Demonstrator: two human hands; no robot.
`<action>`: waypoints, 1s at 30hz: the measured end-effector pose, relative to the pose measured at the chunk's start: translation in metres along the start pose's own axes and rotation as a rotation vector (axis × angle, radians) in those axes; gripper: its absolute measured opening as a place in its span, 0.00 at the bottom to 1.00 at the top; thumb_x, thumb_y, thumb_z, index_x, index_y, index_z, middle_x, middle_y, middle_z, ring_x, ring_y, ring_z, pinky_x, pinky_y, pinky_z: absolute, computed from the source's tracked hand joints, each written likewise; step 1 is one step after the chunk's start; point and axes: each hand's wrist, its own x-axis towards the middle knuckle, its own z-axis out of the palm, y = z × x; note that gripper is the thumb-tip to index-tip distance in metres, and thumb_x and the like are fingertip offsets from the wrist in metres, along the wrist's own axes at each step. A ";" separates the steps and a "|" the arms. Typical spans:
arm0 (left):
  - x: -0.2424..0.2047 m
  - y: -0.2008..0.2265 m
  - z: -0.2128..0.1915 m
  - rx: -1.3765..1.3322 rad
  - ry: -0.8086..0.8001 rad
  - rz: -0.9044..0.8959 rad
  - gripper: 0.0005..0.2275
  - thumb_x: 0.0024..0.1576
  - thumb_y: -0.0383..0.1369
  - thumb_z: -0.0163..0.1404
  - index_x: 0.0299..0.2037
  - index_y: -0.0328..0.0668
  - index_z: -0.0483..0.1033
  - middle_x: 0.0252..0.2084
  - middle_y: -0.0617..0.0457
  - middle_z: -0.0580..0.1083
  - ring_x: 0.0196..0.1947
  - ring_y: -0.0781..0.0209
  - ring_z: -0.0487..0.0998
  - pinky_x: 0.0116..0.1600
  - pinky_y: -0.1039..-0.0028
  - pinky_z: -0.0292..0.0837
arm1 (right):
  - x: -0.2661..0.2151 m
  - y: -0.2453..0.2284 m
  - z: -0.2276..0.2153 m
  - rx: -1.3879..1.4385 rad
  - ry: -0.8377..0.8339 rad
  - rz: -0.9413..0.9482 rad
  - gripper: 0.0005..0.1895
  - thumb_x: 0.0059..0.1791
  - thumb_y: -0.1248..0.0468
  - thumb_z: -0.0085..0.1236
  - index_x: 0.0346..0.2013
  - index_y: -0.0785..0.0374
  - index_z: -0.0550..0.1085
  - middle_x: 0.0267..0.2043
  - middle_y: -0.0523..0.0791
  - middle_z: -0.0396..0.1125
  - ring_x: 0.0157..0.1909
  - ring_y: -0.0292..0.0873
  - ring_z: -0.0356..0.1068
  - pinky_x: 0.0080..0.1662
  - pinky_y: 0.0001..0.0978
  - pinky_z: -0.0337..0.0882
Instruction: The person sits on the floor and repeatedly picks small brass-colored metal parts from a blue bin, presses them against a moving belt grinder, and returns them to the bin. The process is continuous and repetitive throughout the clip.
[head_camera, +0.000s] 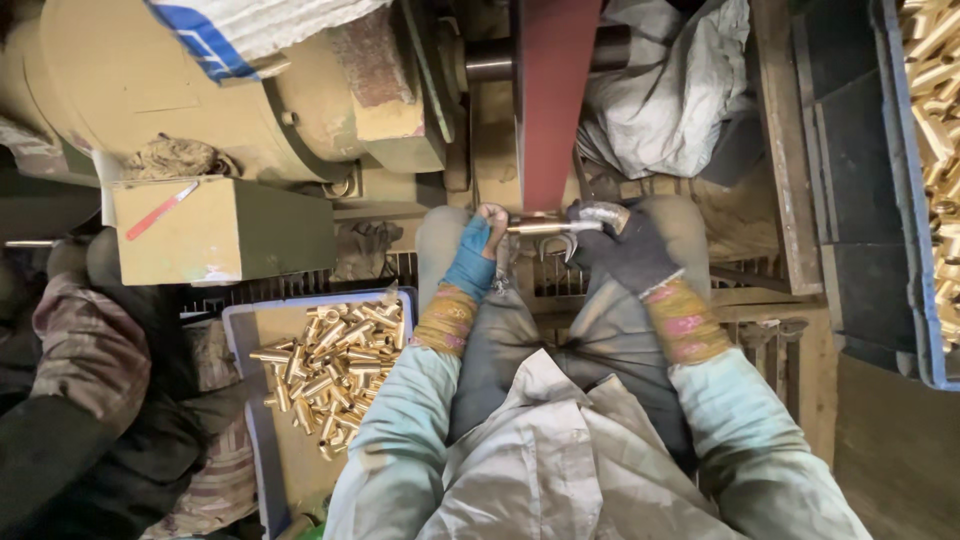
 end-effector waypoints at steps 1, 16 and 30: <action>0.000 -0.001 -0.001 0.020 0.007 -0.019 0.09 0.68 0.37 0.46 0.42 0.39 0.69 0.36 0.58 0.67 0.39 0.70 0.67 0.47 0.78 0.67 | 0.001 0.001 0.004 0.036 0.025 0.002 0.14 0.52 0.62 0.59 0.50 0.62 0.78 0.41 0.40 0.76 0.42 0.32 0.73 0.43 0.27 0.74; 0.004 -0.010 0.007 -0.494 0.080 -0.356 0.05 0.65 0.33 0.48 0.39 0.46 0.65 0.30 0.59 0.66 0.27 0.70 0.69 0.30 0.76 0.71 | 0.040 0.004 0.005 0.087 -0.036 0.279 0.11 0.54 0.60 0.50 0.42 0.65 0.75 0.31 0.44 0.71 0.31 0.35 0.69 0.34 0.29 0.72; -0.014 0.005 -0.008 0.029 0.034 -0.007 0.07 0.68 0.35 0.47 0.42 0.40 0.69 0.37 0.58 0.68 0.40 0.71 0.68 0.49 0.78 0.66 | 0.004 -0.023 0.005 0.080 0.011 0.097 0.13 0.50 0.63 0.61 0.48 0.64 0.78 0.35 0.42 0.72 0.34 0.34 0.70 0.37 0.28 0.71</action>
